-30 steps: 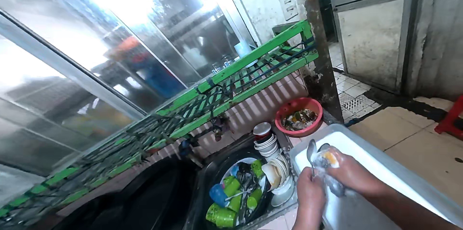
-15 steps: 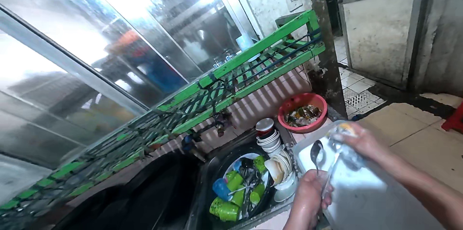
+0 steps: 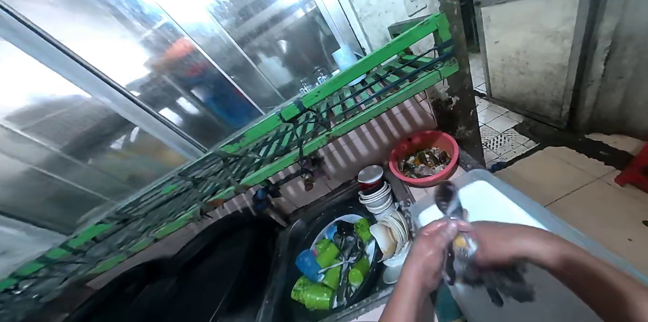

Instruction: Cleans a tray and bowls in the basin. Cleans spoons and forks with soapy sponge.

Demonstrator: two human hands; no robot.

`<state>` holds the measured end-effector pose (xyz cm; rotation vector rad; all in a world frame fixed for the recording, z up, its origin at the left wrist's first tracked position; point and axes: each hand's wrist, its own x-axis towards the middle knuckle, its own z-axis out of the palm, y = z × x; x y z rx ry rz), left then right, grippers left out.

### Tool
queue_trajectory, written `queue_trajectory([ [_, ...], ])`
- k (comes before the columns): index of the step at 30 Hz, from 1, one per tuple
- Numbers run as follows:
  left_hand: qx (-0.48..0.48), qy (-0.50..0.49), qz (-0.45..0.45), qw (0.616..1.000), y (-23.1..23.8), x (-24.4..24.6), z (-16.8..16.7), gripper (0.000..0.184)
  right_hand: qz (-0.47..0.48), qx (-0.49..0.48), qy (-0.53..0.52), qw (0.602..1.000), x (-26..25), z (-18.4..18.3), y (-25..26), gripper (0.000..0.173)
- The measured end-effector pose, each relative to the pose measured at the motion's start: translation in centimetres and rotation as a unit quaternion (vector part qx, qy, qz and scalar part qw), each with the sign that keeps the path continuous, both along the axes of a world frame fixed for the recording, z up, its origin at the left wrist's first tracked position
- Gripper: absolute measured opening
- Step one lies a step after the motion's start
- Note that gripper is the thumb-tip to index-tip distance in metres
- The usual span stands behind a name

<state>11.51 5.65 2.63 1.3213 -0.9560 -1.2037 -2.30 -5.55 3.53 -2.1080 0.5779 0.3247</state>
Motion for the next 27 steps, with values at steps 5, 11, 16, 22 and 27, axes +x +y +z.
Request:
queue_trajectory([
  [5, 0.023, 0.102, 0.131, 0.986, -2.3, 0.3, 0.9, 0.027, 0.055, 0.045, 0.017, 0.997, 0.7, -2.2, 1.7, 0.051],
  [11, 0.157, -0.034, 0.081, 0.984, -2.1, 2.1, 1.1, 0.029, -0.275, 0.155, -0.196, 0.928, -3.2, -3.3, -0.7, 0.054],
  [16, 0.200, -0.073, -0.014, 0.977, -1.5, -1.9, 0.7, 0.026, -0.433, 0.196, -0.311, 0.823, -2.5, -1.3, -1.7, 0.045],
  [22, 0.195, -0.149, 0.065, 0.967, -1.8, -2.2, 0.0, 0.013, -0.384, 0.155, -0.218, 0.883, -1.2, -3.2, -0.1, 0.061],
  [27, 0.221, -0.163, 0.040, 0.961, -0.6, -2.3, -0.6, 0.025, -0.463, -0.030, -0.167, 0.870, -2.1, -2.7, -4.2, 0.058],
])
